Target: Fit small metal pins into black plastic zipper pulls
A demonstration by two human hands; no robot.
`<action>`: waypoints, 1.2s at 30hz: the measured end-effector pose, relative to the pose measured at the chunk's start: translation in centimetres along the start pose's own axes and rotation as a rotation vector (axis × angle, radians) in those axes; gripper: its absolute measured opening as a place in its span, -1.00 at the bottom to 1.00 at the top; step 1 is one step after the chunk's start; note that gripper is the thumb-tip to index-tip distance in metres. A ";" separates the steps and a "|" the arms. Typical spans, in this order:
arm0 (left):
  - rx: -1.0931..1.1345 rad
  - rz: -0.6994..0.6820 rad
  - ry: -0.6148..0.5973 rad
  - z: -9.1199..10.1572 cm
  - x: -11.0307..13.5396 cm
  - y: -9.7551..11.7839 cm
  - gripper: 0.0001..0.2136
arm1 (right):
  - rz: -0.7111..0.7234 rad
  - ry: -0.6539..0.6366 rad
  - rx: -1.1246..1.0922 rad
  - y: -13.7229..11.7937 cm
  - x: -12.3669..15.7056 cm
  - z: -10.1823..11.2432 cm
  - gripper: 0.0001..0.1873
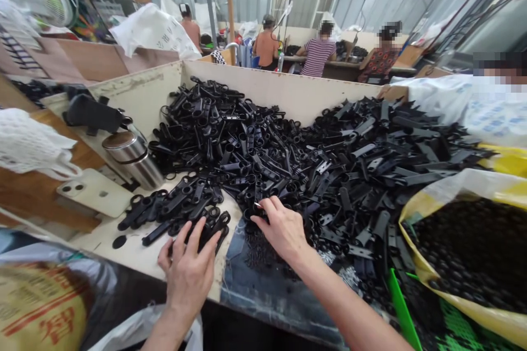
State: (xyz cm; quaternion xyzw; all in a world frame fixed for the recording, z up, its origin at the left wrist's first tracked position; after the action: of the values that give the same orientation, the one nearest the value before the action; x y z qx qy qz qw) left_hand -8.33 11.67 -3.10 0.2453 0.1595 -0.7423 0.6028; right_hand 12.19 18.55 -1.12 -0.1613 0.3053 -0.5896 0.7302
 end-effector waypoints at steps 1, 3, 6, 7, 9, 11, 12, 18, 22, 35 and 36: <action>-0.004 0.016 -0.004 -0.2 0.0 -0.1 -0.73 | 0.007 -0.006 0.007 0.1 -0.5 -0.2 -0.96; -0.004 0.036 0.000 -0.5 -0.3 -0.3 -0.77 | 0.034 -0.008 -0.001 0.2 -1.3 -0.1 -0.93; 0.028 0.017 0.034 -0.2 -1.1 0.0 -0.80 | 0.078 0.028 -0.070 0.8 -1.8 2.2 -0.91; 0.049 0.009 0.049 0.0 -1.5 0.3 -0.79 | 0.082 0.049 -0.093 1.1 -1.7 3.4 -0.90; 0.105 0.003 0.092 0.9 -2.3 1.1 -0.73 | 0.086 0.114 -0.155 1.9 -0.9 6.4 -0.85; 0.182 -0.023 0.136 2.1 -3.1 2.4 -0.58 | 0.109 0.176 -0.239 2.2 1.0 9.2 -0.81; 0.239 -0.063 0.133 2.7 -3.4 3.4 -0.50 | 0.134 0.181 -0.280 2.1 2.3 10.1 -0.82; 0.925 -0.175 -0.630 0.7 -0.3 10.6 -0.53 | 0.191 -0.121 -0.404 0.4 9.4 7.8 -0.81; 1.364 0.497 -1.079 -3.3 4.8 11.6 -0.59 | 0.037 -0.200 -0.347 2.0 8.8 5.1 -0.82; 1.728 1.149 -1.022 -2.3 5.5 10.2 -0.38 | 0.022 -0.248 -0.130 3.4 7.8 4.8 -0.94; 1.717 1.145 -1.017 -2.3 5.4 10.4 -0.35 | 0.031 -0.234 -0.237 2.9 8.5 4.9 -0.95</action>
State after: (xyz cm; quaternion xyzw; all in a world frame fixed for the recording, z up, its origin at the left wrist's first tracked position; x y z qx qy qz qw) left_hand 1.36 6.12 -7.41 0.2838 -0.7954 -0.2368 0.4803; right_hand 18.51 10.50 -1.29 -0.3094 0.2879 -0.5154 0.7455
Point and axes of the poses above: each hand's wrist, its own x-axis away from the middle knuckle, its own z-axis out of the back of the hand, y = z × x, the point moved 7 cm from there along -x, towards the middle knuckle, and after that the axes turned 4 degrees about -x, right-handed, at the moved point
